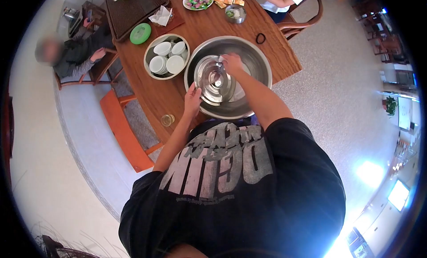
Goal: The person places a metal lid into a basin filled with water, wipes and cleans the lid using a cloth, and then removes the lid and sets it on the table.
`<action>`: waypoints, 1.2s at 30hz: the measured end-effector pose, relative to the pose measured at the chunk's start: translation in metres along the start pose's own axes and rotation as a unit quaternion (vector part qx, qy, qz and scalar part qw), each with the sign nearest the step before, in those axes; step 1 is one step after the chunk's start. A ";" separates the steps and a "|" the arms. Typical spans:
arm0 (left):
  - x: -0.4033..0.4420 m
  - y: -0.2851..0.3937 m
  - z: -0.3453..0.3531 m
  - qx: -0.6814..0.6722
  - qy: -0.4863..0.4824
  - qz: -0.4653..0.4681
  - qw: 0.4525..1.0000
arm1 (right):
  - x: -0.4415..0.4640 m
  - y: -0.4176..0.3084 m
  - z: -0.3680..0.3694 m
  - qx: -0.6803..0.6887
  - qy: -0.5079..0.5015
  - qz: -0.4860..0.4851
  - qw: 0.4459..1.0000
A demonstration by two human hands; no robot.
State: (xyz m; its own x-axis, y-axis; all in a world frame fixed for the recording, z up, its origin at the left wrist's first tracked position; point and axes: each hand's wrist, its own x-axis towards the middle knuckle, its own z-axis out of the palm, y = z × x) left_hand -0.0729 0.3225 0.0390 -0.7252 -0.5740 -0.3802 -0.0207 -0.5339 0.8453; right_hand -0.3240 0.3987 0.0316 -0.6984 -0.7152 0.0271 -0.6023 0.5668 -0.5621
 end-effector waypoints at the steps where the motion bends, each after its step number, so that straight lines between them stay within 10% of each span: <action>1: -0.002 0.003 0.002 -0.002 -0.004 0.006 1.000 | -0.005 0.007 0.005 -0.040 0.035 -0.014 0.998; 36: -0.003 0.010 0.010 0.071 0.014 0.004 0.997 | -0.115 0.013 0.007 0.136 -0.064 0.373 0.916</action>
State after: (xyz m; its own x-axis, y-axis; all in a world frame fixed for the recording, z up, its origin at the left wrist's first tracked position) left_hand -0.0782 0.3247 0.0527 -0.7058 -0.5962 -0.3827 -0.1148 -0.4369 0.8922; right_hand -0.2486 0.4853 0.0159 -0.8144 -0.2231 -0.5357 0.1538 0.8072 -0.5699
